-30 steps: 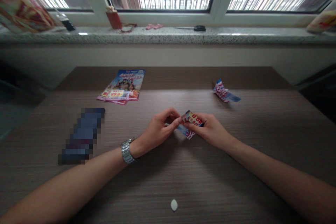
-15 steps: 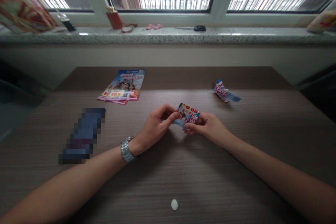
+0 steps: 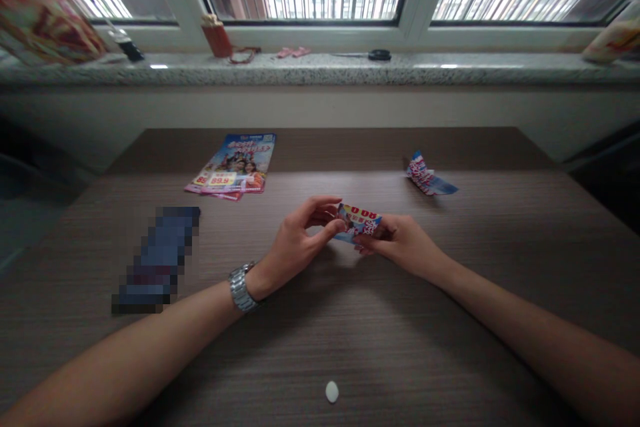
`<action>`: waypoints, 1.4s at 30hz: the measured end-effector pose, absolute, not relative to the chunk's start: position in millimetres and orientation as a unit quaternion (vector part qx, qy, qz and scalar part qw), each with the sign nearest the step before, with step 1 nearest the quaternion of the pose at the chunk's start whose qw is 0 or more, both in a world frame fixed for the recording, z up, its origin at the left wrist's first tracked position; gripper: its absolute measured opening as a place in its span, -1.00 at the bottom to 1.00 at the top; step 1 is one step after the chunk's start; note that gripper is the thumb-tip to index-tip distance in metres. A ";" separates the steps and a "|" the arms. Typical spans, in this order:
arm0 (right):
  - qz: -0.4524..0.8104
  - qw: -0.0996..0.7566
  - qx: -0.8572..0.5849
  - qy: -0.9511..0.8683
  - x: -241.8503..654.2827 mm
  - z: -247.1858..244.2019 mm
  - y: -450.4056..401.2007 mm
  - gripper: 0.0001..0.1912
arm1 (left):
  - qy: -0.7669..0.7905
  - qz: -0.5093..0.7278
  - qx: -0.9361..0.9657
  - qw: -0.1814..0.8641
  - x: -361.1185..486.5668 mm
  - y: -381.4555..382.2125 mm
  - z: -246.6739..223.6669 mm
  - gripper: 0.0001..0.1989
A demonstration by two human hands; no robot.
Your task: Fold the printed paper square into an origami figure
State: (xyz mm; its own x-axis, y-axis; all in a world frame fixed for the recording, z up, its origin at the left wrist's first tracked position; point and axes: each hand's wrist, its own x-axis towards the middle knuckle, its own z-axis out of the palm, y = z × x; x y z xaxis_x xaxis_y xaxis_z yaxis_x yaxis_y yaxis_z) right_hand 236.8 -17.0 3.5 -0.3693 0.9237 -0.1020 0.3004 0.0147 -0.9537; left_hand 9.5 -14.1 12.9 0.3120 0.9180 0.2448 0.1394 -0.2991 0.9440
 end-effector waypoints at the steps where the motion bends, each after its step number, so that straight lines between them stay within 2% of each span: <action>1: 0.500 0.295 -0.472 -0.663 237.9 3.2 -17.6 -0.73 | 0.386 0.441 0.678 0.443 9.0 -14.0 12.9 -0.67; 4: 0.437 0.278 -0.479 -0.709 239.7 3.8 -19.0 -0.75 | 0.388 0.445 0.680 0.436 7.6 -13.8 12.6 -0.81; 7: 0.410 0.290 -0.475 -0.723 238.2 4.7 -19.9 -0.72 | 0.398 0.450 0.673 0.431 6.9 -14.1 12.2 -0.86; 12: 0.414 0.328 -0.441 -0.726 235.1 7.2 -19.8 -0.72 | 0.405 0.443 0.672 0.433 7.1 -15.3 12.2 -0.86; 18: 0.366 0.307 -0.437 -0.762 237.7 14.4 -19.0 -0.78 | 0.407 0.440 0.665 0.445 6.3 -14.1 9.6 -0.86; 24: 0.399 0.309 -0.435 -0.745 236.9 14.9 -17.7 -0.75 | 0.399 0.457 0.646 0.463 6.7 -11.9 7.5 -0.84; 32: 0.337 0.295 -0.459 -0.767 244.3 11.8 -14.9 -0.74 | 0.407 0.461 0.650 0.446 5.8 -9.4 9.5 -0.83; 37: 0.177 0.310 -0.427 -0.831 250.1 11.5 -13.4 -0.80 | 0.388 0.434 0.723 0.372 2.6 -11.8 12.8 -0.83; 42: 0.119 0.302 -0.371 -0.870 256.9 9.8 -12.5 -0.75 | 0.344 0.395 0.820 0.231 1.0 -11.6 16.6 -0.93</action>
